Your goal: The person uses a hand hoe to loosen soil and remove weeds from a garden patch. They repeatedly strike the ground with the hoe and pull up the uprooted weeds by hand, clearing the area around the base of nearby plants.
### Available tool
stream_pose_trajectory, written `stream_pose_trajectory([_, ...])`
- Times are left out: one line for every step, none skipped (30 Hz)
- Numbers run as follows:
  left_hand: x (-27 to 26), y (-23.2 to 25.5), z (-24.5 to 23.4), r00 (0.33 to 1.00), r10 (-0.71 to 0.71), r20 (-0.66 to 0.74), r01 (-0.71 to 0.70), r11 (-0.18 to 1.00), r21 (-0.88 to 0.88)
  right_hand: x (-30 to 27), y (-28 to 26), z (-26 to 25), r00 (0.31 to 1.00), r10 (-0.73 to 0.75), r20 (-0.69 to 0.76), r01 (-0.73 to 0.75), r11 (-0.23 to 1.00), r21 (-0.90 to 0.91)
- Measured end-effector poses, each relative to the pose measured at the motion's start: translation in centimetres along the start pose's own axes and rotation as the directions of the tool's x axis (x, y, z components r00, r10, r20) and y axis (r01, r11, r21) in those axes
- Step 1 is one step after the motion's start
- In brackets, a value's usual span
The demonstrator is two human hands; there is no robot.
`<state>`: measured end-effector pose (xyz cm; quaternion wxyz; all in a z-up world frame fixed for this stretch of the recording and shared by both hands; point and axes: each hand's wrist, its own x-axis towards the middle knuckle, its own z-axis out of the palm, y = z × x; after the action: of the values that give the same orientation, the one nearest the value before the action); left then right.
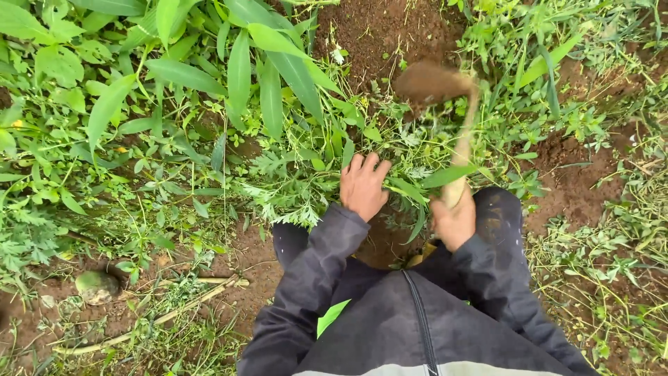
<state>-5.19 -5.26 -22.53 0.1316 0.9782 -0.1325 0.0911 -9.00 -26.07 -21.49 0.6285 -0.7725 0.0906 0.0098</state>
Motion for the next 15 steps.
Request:
stream_pose_trajectory([0.2,-0.1,-0.1,1.0,0.0,-0.003,0.0,1.0,-0.001,-0.1,0.1,-0.1,1.0,-0.003,0.0,0.003,1.0,-0.001])
stream_pose_trajectory([0.0,-0.2,-0.3,1.0,0.001,-0.005,-0.002,1.0,-0.003,-0.4,0.3,-0.2,0.999,0.023,0.032,-0.023,1.0,0.002])
stream_pose_trajectory([-0.1,-0.3,-0.4,1.0,0.003,-0.007,-0.003,1.0,-0.006,-0.8,0.5,-0.3,0.997,0.05,0.064,-0.05,0.999,0.004])
stream_pose_trajectory([-0.2,-0.2,-0.9,1.0,0.002,-0.009,-0.002,1.0,-0.004,-0.5,-0.6,-0.1,0.997,0.048,0.066,-0.048,0.999,0.005])
stream_pose_trajectory([-0.2,-0.1,-1.4,1.0,-0.002,-0.013,0.002,1.0,-0.012,-0.1,-1.6,0.2,0.999,0.04,0.019,-0.041,0.995,0.089])
stream_pose_trajectory([-0.4,0.0,-1.9,1.0,-0.008,-0.018,0.008,1.0,-0.022,0.2,-2.6,0.4,0.999,0.036,-0.028,-0.031,0.985,0.17])
stream_pose_trajectory([-0.7,-0.1,-1.9,1.0,-0.011,-0.018,0.011,1.0,-0.021,-0.5,-2.0,0.6,0.999,0.036,-0.025,-0.031,0.985,0.17])
stream_pose_trajectory([-0.9,-0.2,-1.9,1.0,-0.017,-0.012,0.016,0.999,-0.03,-0.9,-1.5,0.6,0.999,0.05,0.02,-0.052,0.99,0.128])
stream_pose_trajectory([-1.0,-0.3,-1.9,1.0,-0.022,-0.006,0.022,0.999,-0.039,-1.3,-0.9,0.7,0.996,0.066,0.063,-0.071,0.994,0.084])
stream_pose_trajectory([-1.0,-0.5,-2.2,1.0,-0.024,-0.007,0.024,0.999,-0.037,-1.9,-0.5,0.8,0.996,0.065,0.066,-0.071,0.994,0.085])
stream_pose_trajectory([-1.0,-0.7,-2.5,0.999,-0.036,-0.002,0.036,0.999,-0.038,-2.6,-0.1,0.9,0.992,0.086,0.092,-0.088,0.996,0.021])
stream_pose_trajectory([-1.2,-0.6,-2.7,0.999,-0.049,0.004,0.049,0.998,-0.041,-3.4,0.4,0.8,0.987,0.11,0.117,-0.106,0.993,-0.045])
stream_pose_trajectory([-1.5,-0.7,-2.6,0.999,-0.053,0.006,0.053,0.998,-0.041,-3.2,-0.5,1.0,0.986,0.112,0.121,-0.107,0.993,-0.047])
stream_pose_trajectory([-1.7,-1.0,-2.7,0.998,-0.06,0.006,0.06,0.998,-0.029,-2.9,-1.6,1.3,0.992,0.079,0.095,-0.082,0.996,0.032])
stream_pose_trajectory([-1.9,-1.2,-2.7,0.998,-0.067,0.007,0.067,0.998,-0.017,-2.6,-2.6,1.7,0.997,0.048,0.067,-0.055,0.992,0.11])
